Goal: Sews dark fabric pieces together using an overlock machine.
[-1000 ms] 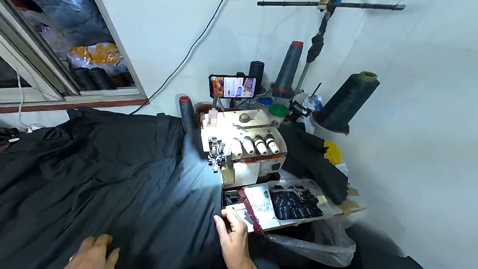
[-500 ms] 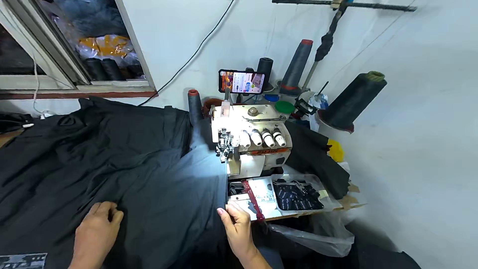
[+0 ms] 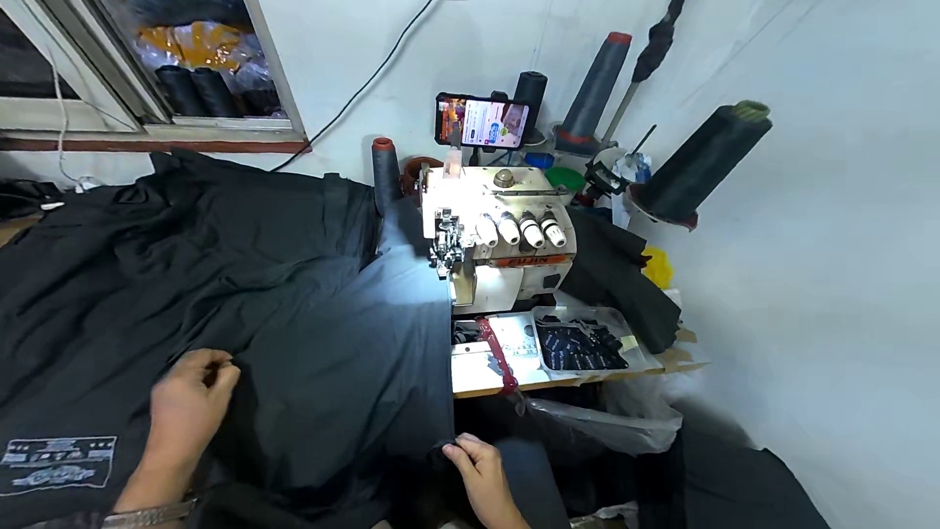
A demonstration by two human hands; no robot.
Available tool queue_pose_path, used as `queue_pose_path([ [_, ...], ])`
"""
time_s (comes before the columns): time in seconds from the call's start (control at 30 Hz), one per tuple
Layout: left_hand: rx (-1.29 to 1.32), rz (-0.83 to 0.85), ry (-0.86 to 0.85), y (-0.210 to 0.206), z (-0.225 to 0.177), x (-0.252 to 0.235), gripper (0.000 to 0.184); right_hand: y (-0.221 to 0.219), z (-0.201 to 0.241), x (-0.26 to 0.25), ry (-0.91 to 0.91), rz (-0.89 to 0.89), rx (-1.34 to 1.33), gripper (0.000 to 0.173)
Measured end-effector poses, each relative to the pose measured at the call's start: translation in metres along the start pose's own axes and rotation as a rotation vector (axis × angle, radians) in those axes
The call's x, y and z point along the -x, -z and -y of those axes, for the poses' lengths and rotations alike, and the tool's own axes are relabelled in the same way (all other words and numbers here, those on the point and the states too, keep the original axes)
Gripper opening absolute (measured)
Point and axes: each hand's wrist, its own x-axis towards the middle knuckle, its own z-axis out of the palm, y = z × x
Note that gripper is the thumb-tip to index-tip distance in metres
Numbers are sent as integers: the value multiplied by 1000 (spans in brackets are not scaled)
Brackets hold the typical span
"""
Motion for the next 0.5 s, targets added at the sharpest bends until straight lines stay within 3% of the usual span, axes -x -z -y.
queue_pose_path([
  [0.17, 41, -19, 35, 42, -8, -16, 28, 22, 45, 29, 176, -272, -4, 11],
  [0.5, -47, 136, 48, 1, -2, -6, 18, 21, 49, 50, 251, -374, 25, 15],
])
